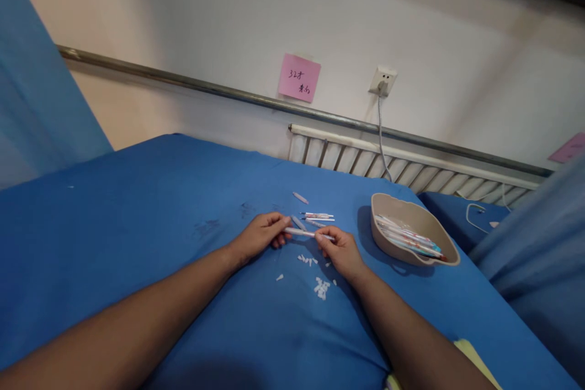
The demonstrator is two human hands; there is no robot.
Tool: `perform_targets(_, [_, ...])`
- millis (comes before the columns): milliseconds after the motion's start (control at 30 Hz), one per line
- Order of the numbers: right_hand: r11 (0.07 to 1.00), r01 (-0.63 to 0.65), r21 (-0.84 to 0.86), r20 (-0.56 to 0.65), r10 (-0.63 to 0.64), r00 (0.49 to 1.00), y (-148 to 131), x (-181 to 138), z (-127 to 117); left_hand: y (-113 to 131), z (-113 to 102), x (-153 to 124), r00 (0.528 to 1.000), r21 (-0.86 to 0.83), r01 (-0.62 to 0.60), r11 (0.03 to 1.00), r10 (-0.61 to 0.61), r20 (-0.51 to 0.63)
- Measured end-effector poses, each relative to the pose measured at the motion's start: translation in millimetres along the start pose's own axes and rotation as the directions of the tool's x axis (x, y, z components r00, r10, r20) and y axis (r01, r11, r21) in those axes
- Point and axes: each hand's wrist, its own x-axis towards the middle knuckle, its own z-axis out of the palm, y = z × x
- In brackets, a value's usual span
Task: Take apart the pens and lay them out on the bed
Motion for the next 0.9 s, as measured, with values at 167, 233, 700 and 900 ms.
perform_targets(167, [1.000,-0.012,-0.008,-0.016,0.012,1.000,1.3,0.4,0.0,-0.5,-0.8,-0.7,0.996,0.006,-0.088,0.996,0.088,0.006])
perform_targets(233, [1.000,-0.008,-0.009,-0.014,0.008,1.000,1.4,0.3,-0.1,1.0,-0.8,-1.2,0.995,-0.023,-0.097,0.995,0.096,-0.022])
perform_targets(700, [1.000,-0.002,-0.015,-0.009,0.002,1.000,-1.0,0.4,-0.1,-1.5,-1.1,-0.3,0.999,-0.020,-0.022,1.000,0.023,0.027])
perform_targets(900, [1.000,-0.008,-0.013,-0.002,0.008,1.000,-1.4,0.2,-0.1,-3.5,-2.1,0.3,0.995,0.004,-0.091,0.996,0.090,0.050])
